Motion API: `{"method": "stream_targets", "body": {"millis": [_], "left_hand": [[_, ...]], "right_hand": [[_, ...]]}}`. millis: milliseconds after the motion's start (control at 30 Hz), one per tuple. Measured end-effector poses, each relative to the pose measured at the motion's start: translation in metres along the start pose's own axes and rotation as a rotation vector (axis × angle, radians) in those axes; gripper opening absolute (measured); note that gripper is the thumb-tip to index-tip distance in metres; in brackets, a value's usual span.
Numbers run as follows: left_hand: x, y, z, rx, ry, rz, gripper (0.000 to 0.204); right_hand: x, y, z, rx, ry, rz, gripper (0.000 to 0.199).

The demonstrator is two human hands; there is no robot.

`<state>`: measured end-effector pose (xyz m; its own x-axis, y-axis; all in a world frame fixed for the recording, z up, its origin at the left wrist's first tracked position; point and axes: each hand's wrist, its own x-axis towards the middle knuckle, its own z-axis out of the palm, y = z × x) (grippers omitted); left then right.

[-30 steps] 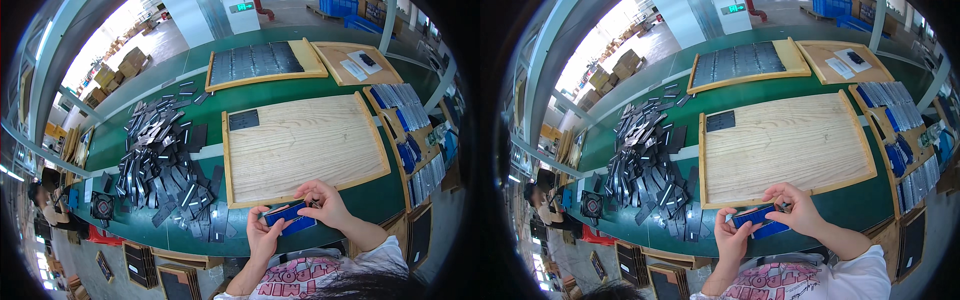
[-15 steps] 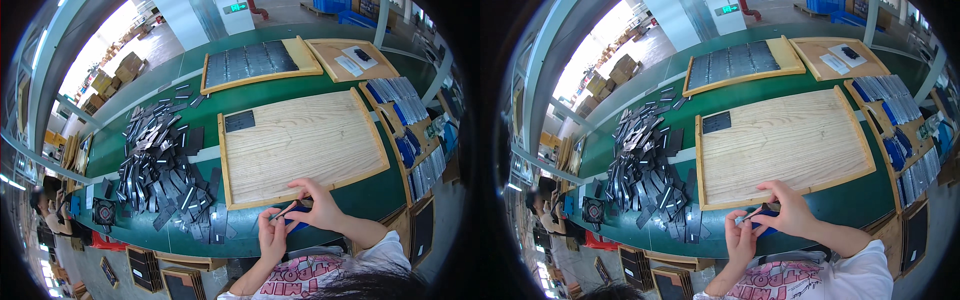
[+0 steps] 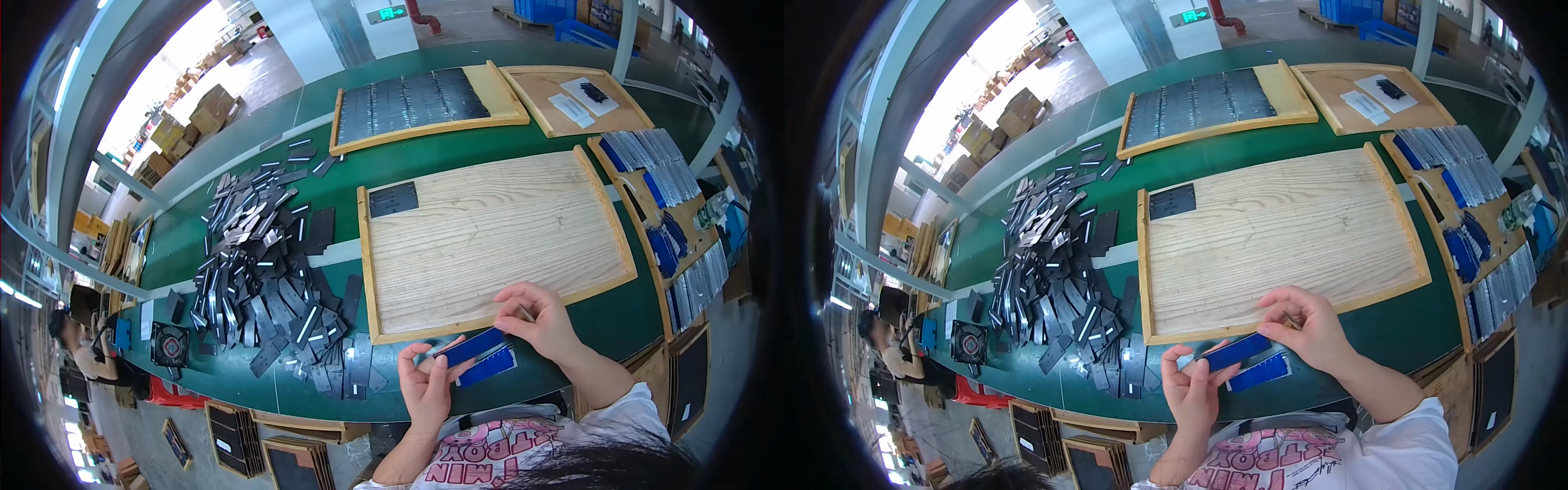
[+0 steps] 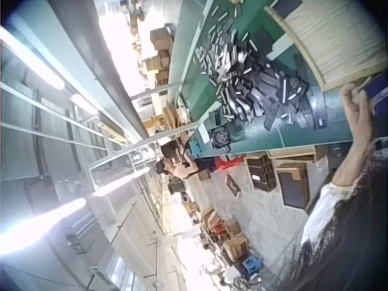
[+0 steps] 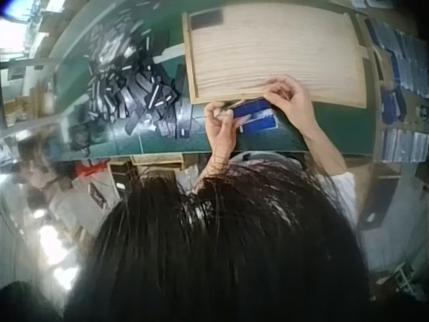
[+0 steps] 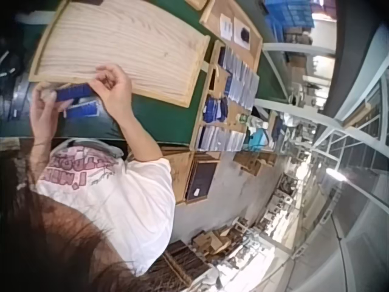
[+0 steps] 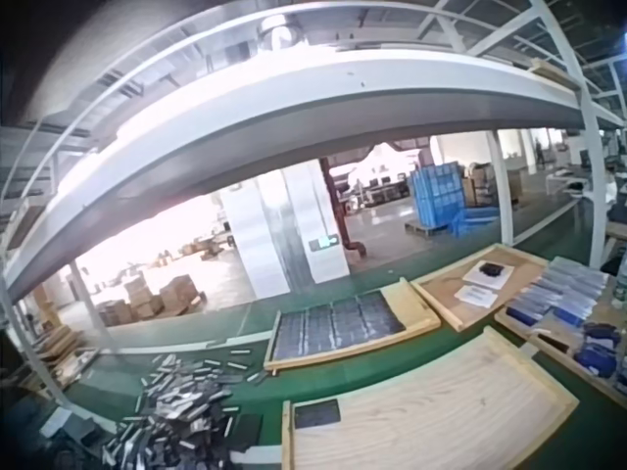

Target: Assembling small metal plates and blue plastic components into a wooden tray at a factory workbench.

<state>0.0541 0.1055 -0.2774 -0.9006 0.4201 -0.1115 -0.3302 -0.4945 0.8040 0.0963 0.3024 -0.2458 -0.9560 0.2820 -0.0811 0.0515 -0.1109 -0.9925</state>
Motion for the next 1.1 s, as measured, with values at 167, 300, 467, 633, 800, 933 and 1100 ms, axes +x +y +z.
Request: {"method": "stream_targets", "body": {"millis": [167, 300, 467, 633, 800, 933, 1100], "left_hand": [[0.001, -0.003, -0.022, 0.174, 0.085, 0.035, 0.014], [0.006, -0.002, -0.031, -0.333, -0.002, -0.278, 0.012], [0.007, 0.002, -0.030, -0.549, -0.185, -0.437, 0.016], [0.007, 0.036, -0.049, 0.871, 0.123, 0.211, 0.039], [0.013, 0.057, -0.082, 1.635, 0.234, 0.465, 0.037], [0.014, 0.057, -0.078, 1.706, 0.244, 0.473, 0.035], [0.017, 0.060, -0.087, 1.694, 0.296, 0.537, 0.030]], "right_hand": [[-0.003, -0.001, -0.002, -0.119, 0.041, -0.111, 0.031], [-0.002, 0.009, 0.003, 0.173, -0.114, -0.186, 0.045], [0.004, 0.013, 0.019, -0.012, -0.487, -0.348, 0.052], [0.049, -0.024, 0.018, -0.586, -0.336, -0.328, 0.043], [0.137, -0.001, 0.032, -1.046, -0.085, -0.599, 0.043], [0.196, 0.024, 0.045, -1.102, 0.016, -0.652, 0.047], [0.230, 0.037, 0.055, -1.093, 0.124, -0.663, 0.045]]}}
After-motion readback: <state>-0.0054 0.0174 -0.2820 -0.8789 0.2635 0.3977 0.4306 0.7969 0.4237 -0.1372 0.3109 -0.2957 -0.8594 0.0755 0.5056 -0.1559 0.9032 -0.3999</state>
